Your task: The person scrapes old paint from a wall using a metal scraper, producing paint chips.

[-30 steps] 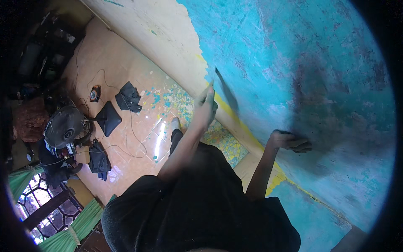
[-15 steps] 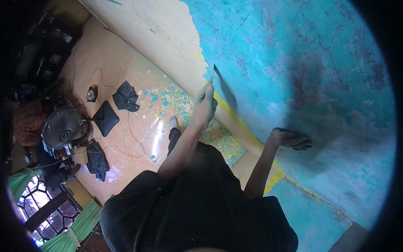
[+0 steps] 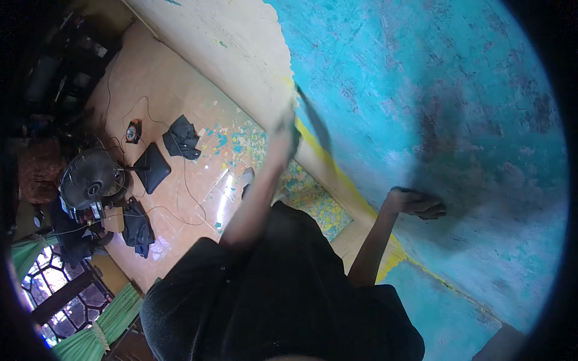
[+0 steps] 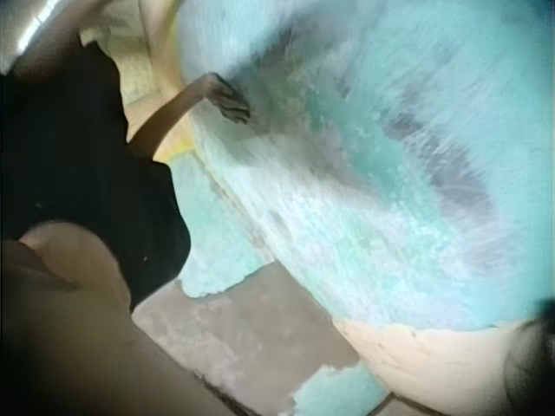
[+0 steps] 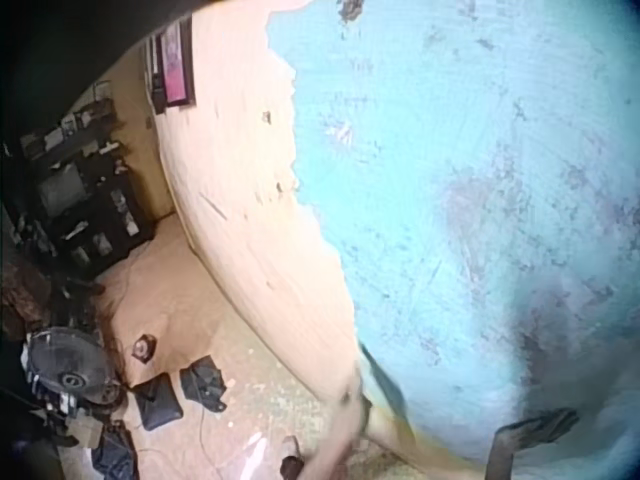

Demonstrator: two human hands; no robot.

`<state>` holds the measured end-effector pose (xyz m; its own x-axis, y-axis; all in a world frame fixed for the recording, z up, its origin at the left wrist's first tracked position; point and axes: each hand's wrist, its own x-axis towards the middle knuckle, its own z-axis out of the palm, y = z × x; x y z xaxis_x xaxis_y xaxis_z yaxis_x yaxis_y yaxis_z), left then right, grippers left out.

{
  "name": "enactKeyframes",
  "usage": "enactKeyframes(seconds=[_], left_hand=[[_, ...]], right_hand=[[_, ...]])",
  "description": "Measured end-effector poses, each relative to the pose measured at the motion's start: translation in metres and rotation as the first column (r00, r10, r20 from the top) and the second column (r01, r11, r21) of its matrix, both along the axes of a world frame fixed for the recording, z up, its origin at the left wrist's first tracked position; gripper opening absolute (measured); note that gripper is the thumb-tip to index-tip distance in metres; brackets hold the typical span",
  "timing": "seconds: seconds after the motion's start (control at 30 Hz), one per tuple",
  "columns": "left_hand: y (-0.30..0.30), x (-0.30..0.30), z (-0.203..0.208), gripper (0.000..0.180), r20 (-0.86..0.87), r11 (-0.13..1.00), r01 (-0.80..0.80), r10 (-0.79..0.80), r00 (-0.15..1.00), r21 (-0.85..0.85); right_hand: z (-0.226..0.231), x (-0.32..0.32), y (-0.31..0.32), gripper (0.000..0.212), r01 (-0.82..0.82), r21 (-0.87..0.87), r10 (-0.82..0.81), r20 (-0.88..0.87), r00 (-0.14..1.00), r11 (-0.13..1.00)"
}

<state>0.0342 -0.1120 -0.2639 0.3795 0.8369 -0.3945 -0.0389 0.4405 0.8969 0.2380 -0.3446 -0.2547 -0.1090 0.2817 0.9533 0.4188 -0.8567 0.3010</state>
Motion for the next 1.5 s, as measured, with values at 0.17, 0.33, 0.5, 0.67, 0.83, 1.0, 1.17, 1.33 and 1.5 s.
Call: enactKeyframes(seconds=[0.17, 0.33, 0.5, 0.67, 0.83, 1.0, 1.17, 1.33, 1.5], left_hand=[[-0.049, -0.001, 0.004, 0.045, 0.123, 0.996, 0.055, -0.046, 0.991, -0.075], [-0.023, -0.003, -0.003, 0.049, 0.178, 0.983, 0.124, -0.099, 0.979, -0.136], [-0.062, 0.004, -0.027, 0.048, 0.049, 0.988, 0.090, -0.097, 0.994, 0.128], [0.010, 0.005, -0.011, 0.051, 0.114, 0.987, -0.049, 0.067, 0.991, -0.156], [-0.036, -0.012, -0.010, 0.049, 0.172, 0.995, -0.013, 0.029, 0.985, -0.095], [-0.014, 0.001, 0.001, 0.048, 0.111, 0.998, -0.049, 0.054, 0.992, -0.049], [-0.036, -0.007, -0.024, 0.048, 0.173, 1.000, -0.013, 0.015, 0.985, -0.016], [-0.010, 0.007, -0.016, 0.047, 0.117, 0.997, -0.074, 0.076, 0.990, -0.016], [-0.019, -0.005, -0.014, 0.048, 0.176, 0.999, 0.015, -0.008, 0.984, -0.039]], right_hand=[[-0.001, -0.005, 0.006, 0.048, -0.080, 0.128, 0.090, -0.079, 0.993, 0.989], [0.007, -0.008, 0.003, 0.049, -0.096, 0.096, 0.102, -0.055, 0.993, 0.991], [0.003, -0.008, 0.006, 0.048, -0.091, 0.118, 0.101, -0.080, 0.992, 0.989], [0.002, -0.011, 0.003, 0.051, -0.027, 0.101, 0.040, -0.128, 0.991, 0.994], [0.003, -0.010, 0.004, 0.049, -0.031, 0.082, 0.038, -0.084, 0.996, 0.996], [0.003, -0.017, 0.005, 0.049, -0.045, 0.112, 0.059, -0.123, 0.991, 0.993], [0.011, -0.013, 0.010, 0.051, -0.001, 0.040, 0.003, -0.060, 0.998, 0.999], [0.009, -0.012, 0.009, 0.051, -0.012, 0.034, 0.014, -0.050, 0.999, 0.999], [0.001, -0.004, 0.002, 0.048, -0.077, 0.119, 0.089, -0.098, 0.991, 0.990]])
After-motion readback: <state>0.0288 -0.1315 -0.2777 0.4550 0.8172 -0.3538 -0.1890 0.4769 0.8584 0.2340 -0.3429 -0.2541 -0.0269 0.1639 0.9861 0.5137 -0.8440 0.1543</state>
